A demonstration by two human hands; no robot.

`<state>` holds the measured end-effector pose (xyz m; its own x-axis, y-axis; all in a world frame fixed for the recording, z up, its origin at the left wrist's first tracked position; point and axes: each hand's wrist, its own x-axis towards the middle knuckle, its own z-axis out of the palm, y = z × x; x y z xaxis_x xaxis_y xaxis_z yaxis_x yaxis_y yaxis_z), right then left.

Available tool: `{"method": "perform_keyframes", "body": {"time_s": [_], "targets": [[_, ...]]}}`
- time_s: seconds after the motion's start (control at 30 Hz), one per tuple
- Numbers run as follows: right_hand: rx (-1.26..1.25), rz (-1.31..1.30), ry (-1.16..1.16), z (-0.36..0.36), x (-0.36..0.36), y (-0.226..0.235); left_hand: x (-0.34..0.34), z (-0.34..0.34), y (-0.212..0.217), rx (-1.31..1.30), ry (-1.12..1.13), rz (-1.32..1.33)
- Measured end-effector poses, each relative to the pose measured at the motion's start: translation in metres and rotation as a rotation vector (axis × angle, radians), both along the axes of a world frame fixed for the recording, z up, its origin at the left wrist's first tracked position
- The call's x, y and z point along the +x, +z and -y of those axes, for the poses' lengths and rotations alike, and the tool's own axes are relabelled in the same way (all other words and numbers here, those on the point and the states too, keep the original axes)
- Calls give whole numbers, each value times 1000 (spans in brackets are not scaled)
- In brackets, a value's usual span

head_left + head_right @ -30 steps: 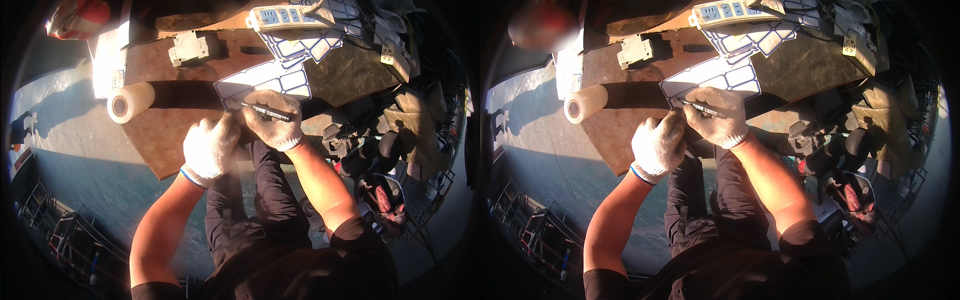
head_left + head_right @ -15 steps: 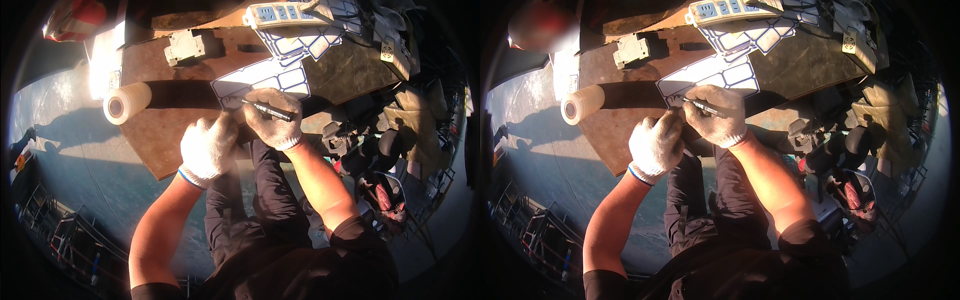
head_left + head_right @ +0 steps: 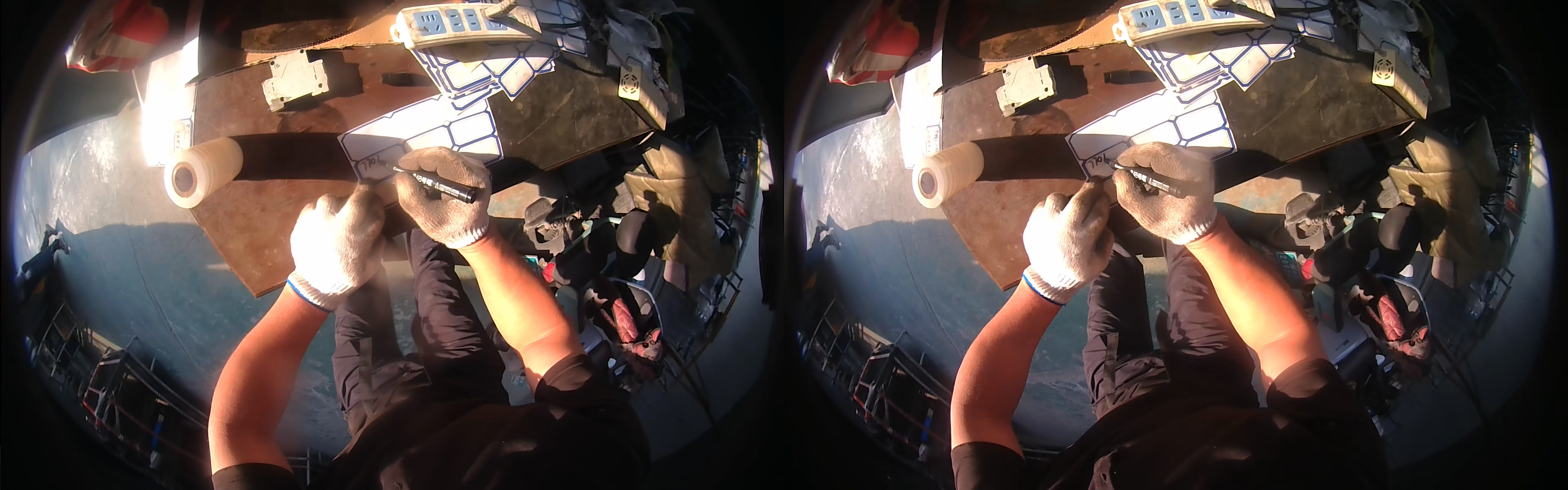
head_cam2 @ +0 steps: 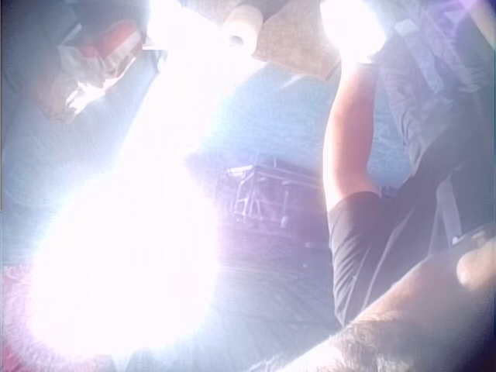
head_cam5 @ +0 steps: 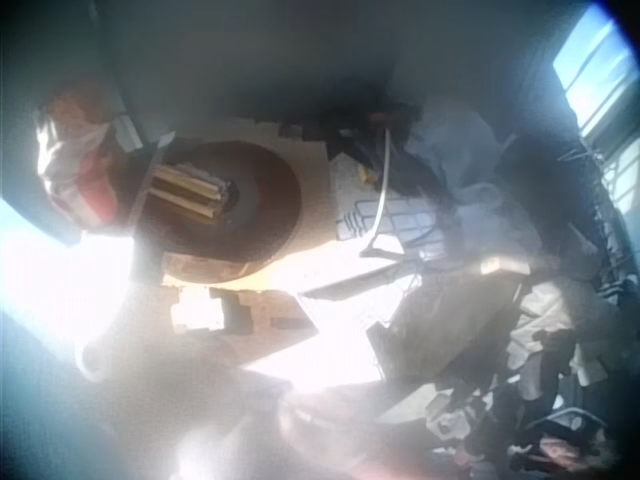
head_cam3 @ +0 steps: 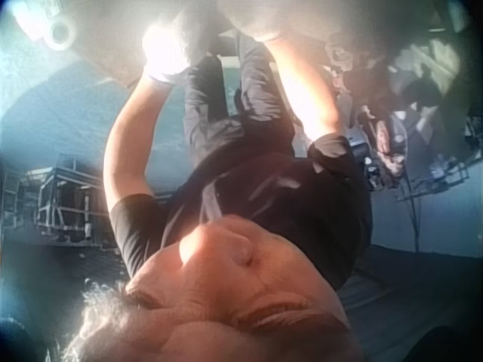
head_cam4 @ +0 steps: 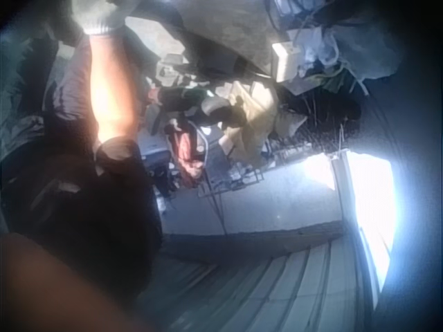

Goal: The person measures metal rods using a tape measure, writes on a paper sheet, and places the paper on a stack of rods. The person then measures additional rods and places them on a table.

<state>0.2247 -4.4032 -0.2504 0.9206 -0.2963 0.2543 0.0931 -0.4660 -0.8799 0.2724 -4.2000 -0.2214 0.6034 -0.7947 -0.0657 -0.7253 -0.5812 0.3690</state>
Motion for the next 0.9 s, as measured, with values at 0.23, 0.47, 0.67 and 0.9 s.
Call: {"method": "perform_keyframes", "body": {"time_s": [0.23, 0.47, 0.67, 0.9], "targets": [[17, 41, -17, 0, 0, -5, 0, 0, 0, 6, 7, -17], [33, -17, -61, -2, -1, 0, 2, 0, 0, 9, -16, -16], [-3, 64, -39, 1, -3, -7, 2, -1, -1, -59, -10, 0], [-52, 136, -59, 0, -1, -12, 0, -1, -2, -49, 0, -3]]}}
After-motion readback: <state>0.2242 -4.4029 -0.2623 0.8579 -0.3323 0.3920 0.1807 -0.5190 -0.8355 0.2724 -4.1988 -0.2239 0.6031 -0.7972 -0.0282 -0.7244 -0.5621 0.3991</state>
